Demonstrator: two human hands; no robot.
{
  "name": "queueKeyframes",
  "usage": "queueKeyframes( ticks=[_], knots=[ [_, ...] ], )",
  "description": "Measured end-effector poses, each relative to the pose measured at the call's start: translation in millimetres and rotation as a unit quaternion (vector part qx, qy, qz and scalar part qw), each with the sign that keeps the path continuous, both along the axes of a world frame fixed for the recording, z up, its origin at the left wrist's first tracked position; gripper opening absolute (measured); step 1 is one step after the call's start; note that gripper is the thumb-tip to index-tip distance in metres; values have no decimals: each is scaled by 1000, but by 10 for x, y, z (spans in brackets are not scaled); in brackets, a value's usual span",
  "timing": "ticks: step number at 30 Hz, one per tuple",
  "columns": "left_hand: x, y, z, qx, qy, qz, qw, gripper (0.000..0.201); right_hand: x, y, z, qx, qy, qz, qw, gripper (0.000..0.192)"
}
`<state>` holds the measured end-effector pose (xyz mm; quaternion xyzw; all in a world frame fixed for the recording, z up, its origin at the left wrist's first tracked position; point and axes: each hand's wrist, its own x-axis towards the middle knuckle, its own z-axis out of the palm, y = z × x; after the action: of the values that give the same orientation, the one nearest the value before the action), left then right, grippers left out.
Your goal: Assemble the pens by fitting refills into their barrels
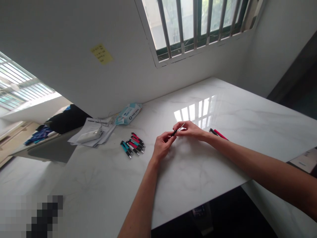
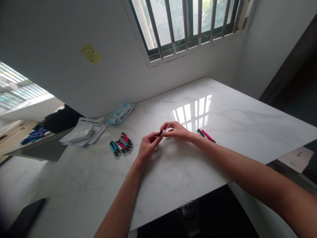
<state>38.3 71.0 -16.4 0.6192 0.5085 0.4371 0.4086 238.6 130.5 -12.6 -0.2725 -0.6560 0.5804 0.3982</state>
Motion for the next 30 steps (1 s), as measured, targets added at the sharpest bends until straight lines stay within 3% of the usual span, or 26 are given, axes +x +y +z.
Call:
queueKeyframes(
  ticks=[5,9,13,18,30],
  knots=[
    [-57,27,-12,-10,22,46,999,38,116,98,80,-70,114,-24,991,26],
    [-194,74,-14,5,63,101,993,36,223,231,84,-102,130,-88,982,29],
    [-314,98,-9,33,129,151,979,30,249,271,35,-30,39,-138,989,25],
    [-327,77,32,44,177,174,968,24,225,239,-10,71,-77,-130,986,21],
    [-284,50,73,52,177,162,969,19,230,283,-87,131,-119,-137,975,23]
  ],
)
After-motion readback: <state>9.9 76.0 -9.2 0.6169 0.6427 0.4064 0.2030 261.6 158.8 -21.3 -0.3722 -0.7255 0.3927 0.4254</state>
